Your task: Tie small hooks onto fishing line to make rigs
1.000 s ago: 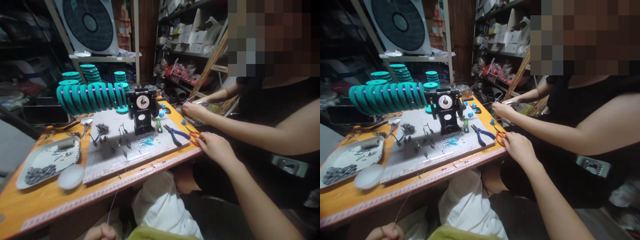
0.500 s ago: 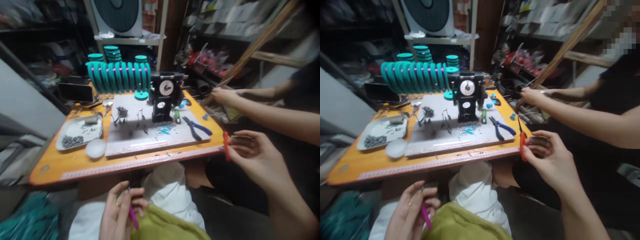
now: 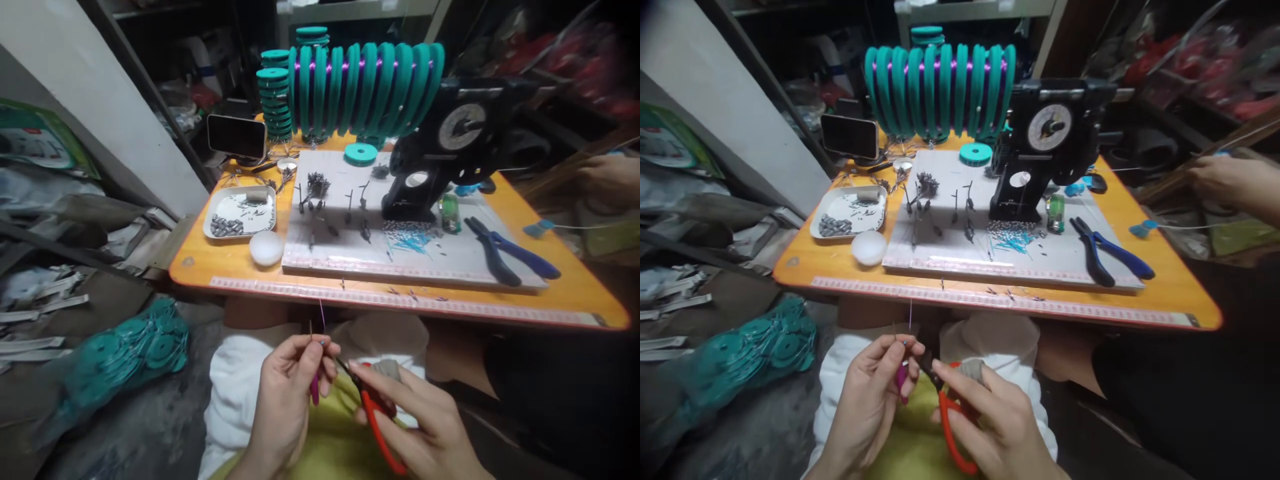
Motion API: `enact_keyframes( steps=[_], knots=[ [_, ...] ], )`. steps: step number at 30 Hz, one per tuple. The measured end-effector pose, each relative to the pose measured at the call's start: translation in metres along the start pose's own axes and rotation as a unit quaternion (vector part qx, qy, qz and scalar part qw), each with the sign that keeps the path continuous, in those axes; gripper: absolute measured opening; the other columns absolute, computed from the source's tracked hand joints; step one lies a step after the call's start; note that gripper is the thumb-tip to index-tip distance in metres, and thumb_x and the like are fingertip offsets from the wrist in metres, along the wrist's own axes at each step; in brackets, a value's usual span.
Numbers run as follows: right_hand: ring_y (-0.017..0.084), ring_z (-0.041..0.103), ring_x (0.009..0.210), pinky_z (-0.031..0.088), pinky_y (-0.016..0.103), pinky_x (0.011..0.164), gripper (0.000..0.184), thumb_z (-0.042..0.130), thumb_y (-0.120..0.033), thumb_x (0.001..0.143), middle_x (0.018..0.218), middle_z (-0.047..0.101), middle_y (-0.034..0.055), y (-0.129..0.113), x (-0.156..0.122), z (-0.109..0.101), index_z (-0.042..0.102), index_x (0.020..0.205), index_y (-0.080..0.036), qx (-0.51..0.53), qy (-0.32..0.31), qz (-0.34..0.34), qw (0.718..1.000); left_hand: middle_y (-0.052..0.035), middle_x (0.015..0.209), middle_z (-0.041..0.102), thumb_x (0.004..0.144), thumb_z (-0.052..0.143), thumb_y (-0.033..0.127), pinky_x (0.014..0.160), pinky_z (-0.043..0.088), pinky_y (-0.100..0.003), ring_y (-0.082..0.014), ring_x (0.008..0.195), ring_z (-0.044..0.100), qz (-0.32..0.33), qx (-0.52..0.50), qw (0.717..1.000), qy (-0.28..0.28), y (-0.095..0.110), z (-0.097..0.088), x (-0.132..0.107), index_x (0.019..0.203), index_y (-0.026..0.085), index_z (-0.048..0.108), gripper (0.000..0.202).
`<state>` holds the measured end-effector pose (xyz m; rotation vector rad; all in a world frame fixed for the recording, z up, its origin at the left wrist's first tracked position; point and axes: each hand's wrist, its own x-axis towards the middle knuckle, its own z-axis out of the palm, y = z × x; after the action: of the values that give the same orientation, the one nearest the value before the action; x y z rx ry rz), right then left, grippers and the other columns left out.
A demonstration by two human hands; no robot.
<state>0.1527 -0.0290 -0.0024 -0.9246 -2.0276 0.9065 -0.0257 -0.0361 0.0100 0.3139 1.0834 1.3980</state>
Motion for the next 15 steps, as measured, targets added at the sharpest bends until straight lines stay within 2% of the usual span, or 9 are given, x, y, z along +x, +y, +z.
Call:
enact_keyframes(
  steps=[3, 6, 9, 15],
  knots=[
    [0.010, 0.055, 0.054, 0.050, 0.020, 0.050, 0.051, 0.062, -0.011, 0.089, 0.076, 0.057, 0.0008, 0.0042, -0.0020, 0.0084, 0.058, 0.137, -0.027, -0.063, 0.039, 0.002, 0.997, -0.0040, 0.070, 0.074, 0.074, 0.083, 0.040, 0.044, 0.041, -0.012, -0.0044, 0.048, 0.057, 0.014, 0.009, 1.000, -0.017, -0.0006, -0.0008, 0.0001, 0.081, 0.018, 0.078, 0.023],
    [0.011, 0.055, 0.057, 0.049, 0.021, 0.052, 0.048, 0.062, -0.013, 0.090, 0.077, 0.058, 0.0017, 0.0030, 0.0008, 0.0120, 0.060, 0.135, -0.026, -0.091, 0.065, -0.011, 0.994, -0.0031, 0.066, 0.073, 0.076, 0.081, 0.040, 0.046, 0.041, -0.012, -0.0038, 0.047, 0.056, 0.015, 0.012, 1.000, -0.024, -0.0002, -0.0003, -0.0004, 0.082, 0.019, 0.079, 0.022],
    [0.011, 0.059, 0.061, 0.051, 0.021, 0.057, 0.047, 0.060, -0.011, 0.090, 0.082, 0.061, 0.0032, -0.0006, 0.0054, 0.0125, 0.060, 0.135, -0.025, -0.097, 0.074, -0.027, 0.992, -0.0023, 0.065, 0.072, 0.076, 0.081, 0.040, 0.045, 0.040, -0.011, -0.0033, 0.046, 0.056, 0.011, 0.008, 1.000, -0.025, 0.0003, 0.0005, -0.0013, 0.082, 0.019, 0.079, 0.022],
    [0.011, 0.058, 0.058, 0.050, 0.023, 0.054, 0.047, 0.060, -0.013, 0.090, 0.084, 0.062, 0.0044, -0.0005, 0.0040, 0.0114, 0.059, 0.136, -0.025, -0.119, 0.066, -0.021, 0.990, -0.0018, 0.064, 0.072, 0.076, 0.081, 0.041, 0.045, 0.040, -0.012, -0.0038, 0.046, 0.056, 0.007, 0.010, 1.000, -0.029, -0.0004, 0.0004, -0.0024, 0.082, 0.019, 0.078, 0.023]
  ],
)
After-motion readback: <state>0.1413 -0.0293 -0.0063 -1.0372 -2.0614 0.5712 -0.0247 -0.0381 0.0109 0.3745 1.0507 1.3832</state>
